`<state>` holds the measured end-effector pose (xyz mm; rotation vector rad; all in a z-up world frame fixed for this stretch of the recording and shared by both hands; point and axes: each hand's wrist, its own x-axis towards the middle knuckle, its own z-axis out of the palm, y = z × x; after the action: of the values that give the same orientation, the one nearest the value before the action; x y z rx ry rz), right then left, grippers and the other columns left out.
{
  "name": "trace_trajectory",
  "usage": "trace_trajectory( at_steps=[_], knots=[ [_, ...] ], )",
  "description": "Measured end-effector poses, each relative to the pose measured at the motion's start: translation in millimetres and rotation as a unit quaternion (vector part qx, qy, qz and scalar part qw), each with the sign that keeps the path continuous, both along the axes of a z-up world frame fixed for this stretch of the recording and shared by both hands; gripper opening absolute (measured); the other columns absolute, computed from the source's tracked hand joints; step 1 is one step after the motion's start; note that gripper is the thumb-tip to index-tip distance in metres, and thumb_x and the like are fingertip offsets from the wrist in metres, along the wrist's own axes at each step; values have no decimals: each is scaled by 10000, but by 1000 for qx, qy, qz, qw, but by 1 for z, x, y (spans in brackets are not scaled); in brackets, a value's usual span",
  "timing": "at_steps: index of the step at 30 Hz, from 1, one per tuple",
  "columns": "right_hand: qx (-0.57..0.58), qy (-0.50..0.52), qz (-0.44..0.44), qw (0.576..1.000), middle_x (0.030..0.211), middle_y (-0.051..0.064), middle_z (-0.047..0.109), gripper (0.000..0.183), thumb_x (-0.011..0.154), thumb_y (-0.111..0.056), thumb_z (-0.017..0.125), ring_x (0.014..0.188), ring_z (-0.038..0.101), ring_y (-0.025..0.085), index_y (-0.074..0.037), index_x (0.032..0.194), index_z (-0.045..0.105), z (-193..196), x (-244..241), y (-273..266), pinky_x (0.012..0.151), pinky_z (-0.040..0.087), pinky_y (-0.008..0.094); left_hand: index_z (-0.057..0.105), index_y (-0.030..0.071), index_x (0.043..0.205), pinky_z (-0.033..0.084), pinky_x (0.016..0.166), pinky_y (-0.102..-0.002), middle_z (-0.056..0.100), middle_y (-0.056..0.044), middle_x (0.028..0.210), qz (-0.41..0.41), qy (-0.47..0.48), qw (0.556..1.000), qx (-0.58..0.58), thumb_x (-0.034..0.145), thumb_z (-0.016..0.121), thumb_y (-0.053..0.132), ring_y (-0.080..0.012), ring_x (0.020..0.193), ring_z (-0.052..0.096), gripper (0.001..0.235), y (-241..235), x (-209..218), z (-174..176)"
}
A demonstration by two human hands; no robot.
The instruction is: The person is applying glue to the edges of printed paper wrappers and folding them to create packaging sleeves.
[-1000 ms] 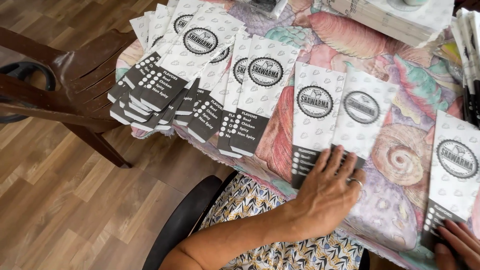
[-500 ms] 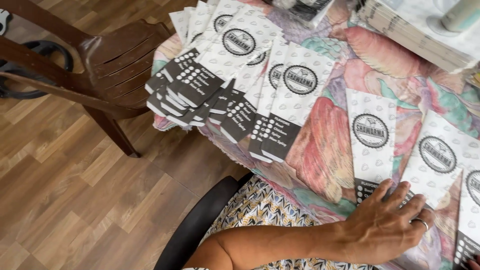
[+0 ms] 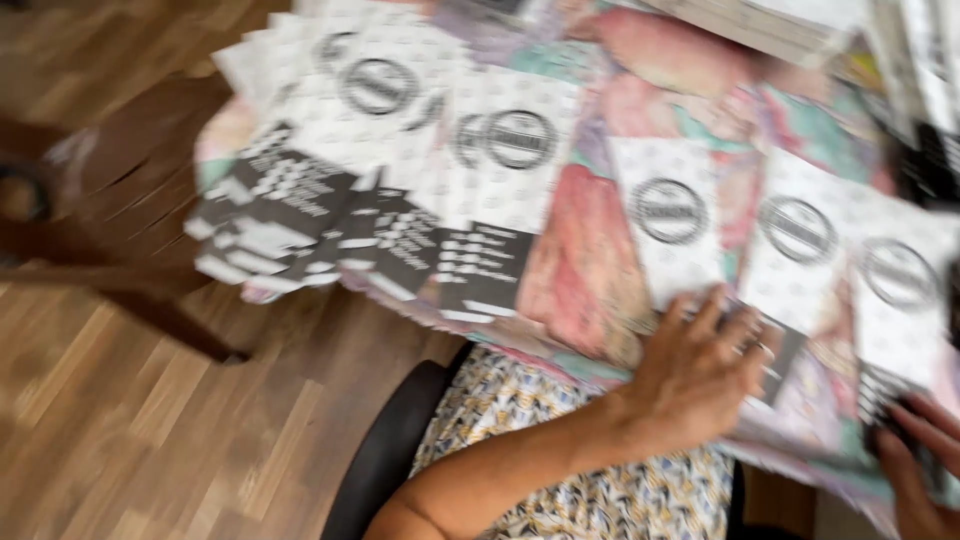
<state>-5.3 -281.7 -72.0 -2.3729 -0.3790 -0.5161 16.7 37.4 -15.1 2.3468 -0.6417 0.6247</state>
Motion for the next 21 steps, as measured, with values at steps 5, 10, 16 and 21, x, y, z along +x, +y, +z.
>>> trace_trajectory(
  at_steps=[5, 10, 16, 21],
  knots=[
    [-58, -74, -47, 994, 1425, 285, 677, 182, 1120, 151, 671, 1365, 643, 378, 113, 1293, 712, 76, -25, 48, 1270, 476, 465, 610, -35, 1318, 420, 1158, -595, 641, -283, 1382, -57, 14, 998, -5, 938, 651, 69, -460, 1382, 554, 396, -5, -4, 20],
    [-40, -76, -50, 995, 1331, 258, 689, 193, 1041, 103, 688, 1305, 662, 361, 97, 1232, 713, 97, -24, 60, 1202, 518, 445, 573, -17, 1362, 355, 1205, -570, 596, -301, 1422, -55, 49, 996, 47, 950, 639, 115, -445, 1385, 538, 438, -25, 2, 11],
    [-75, -50, 14, 996, 1353, 232, 666, 282, 991, 1, 652, 1361, 605, 371, 58, 1265, 688, 92, -14, 64, 1258, 431, 515, 609, 22, 1350, 349, 1181, -610, 549, -299, 1458, -43, 38, 994, 90, 899, 740, 232, -444, 1368, 527, 515, -54, -1, -4],
    [-79, -76, 9, 994, 1301, 221, 700, 256, 995, -11, 696, 1305, 636, 397, 72, 1237, 710, 91, -10, 66, 1134, 535, 500, 624, 15, 1322, 363, 1179, -574, 572, -287, 1439, -44, 33, 995, 79, 911, 749, 313, -429, 1375, 524, 523, -62, 1, -6]
  ],
)
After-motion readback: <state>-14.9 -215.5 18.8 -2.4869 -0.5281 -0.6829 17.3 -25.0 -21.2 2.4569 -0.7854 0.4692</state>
